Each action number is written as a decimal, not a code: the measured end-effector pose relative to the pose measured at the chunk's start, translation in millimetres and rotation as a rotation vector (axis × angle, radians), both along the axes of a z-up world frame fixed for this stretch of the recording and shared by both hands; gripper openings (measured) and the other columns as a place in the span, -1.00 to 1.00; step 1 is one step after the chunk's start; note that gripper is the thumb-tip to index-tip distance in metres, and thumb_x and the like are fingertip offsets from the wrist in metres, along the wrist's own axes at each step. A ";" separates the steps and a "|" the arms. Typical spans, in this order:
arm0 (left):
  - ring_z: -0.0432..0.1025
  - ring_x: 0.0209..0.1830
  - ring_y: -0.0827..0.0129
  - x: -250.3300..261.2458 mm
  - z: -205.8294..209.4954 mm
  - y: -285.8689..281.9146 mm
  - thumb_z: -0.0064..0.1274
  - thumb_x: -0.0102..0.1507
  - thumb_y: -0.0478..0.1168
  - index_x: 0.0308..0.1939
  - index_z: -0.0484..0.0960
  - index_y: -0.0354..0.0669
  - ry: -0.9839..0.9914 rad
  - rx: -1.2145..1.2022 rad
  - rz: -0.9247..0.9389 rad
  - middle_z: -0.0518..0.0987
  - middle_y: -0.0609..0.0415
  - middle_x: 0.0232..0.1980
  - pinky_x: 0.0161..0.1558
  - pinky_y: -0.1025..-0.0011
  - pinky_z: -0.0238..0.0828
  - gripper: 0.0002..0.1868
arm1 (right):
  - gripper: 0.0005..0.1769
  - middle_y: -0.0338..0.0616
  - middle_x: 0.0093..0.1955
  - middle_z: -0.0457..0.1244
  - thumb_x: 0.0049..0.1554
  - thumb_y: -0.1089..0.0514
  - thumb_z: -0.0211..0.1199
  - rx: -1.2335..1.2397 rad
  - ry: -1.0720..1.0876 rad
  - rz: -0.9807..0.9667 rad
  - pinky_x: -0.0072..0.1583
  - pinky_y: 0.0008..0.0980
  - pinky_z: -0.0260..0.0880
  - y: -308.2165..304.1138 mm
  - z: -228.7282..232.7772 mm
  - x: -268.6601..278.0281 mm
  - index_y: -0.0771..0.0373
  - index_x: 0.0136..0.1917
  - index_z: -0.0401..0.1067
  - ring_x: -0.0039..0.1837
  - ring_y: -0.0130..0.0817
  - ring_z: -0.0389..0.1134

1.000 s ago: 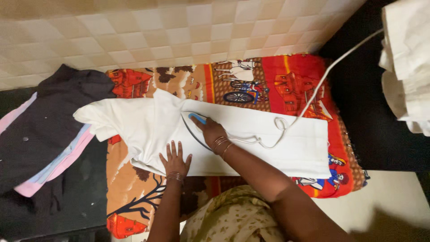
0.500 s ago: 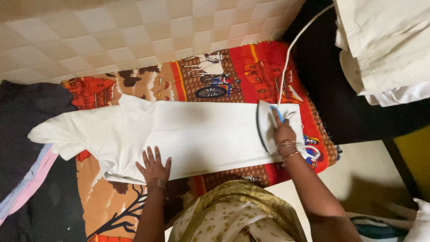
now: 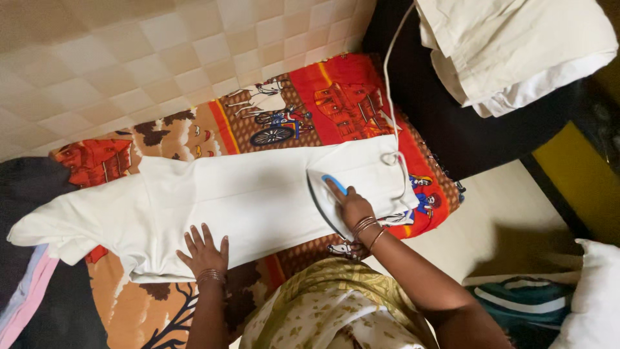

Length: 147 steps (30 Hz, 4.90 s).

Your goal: The person irons a white pair of trousers on a patterned cloth-covered surface. They repeatedly unfold, smooth, and press different sections of the garment with an electric iron, then fold the trousers into a compact stack.

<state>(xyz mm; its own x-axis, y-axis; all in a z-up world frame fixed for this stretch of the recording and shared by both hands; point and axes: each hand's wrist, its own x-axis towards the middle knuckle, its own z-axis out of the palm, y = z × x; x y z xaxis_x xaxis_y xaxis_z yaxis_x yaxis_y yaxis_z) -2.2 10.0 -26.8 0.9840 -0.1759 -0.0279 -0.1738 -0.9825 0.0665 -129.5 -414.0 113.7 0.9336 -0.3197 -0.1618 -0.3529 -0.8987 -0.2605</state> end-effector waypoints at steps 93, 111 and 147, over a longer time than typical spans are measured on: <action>-0.51 0.67 0.32 -75.8 76.8 -178.0 -0.66 0.33 0.48 0.64 -0.38 0.31 0.546 0.299 0.105 -0.42 0.30 0.71 0.53 -0.12 -0.58 -0.12 | -0.13 -0.20 0.14 0.25 -0.23 0.62 0.25 1.709 -0.937 -0.371 0.13 -0.26 0.50 -271.0 -76.7 255.5 0.15 0.32 0.28 0.15 -0.28 0.36; -0.43 0.67 0.28 -82.8 49.3 -175.5 -0.58 0.32 0.46 0.62 -0.20 0.28 0.348 0.266 0.117 -0.27 0.25 0.69 0.54 -0.11 -0.58 -0.14 | -0.18 0.07 0.58 0.12 0.11 0.54 0.22 0.997 -0.729 -0.296 0.54 -0.16 0.14 -220.1 -120.7 166.0 0.24 0.58 0.13 0.59 -0.15 0.13; -0.09 0.62 0.14 -96.8 46.3 -103.6 0.12 0.21 0.14 0.52 0.21 0.10 0.163 -0.047 -0.030 0.08 0.11 0.63 0.47 -0.30 -0.34 -0.17 | -0.01 0.26 0.33 0.30 -0.04 -0.03 0.52 0.870 -0.061 -0.712 0.17 -0.12 0.34 -217.9 -54.6 -32.3 0.58 0.47 0.23 0.24 0.04 0.33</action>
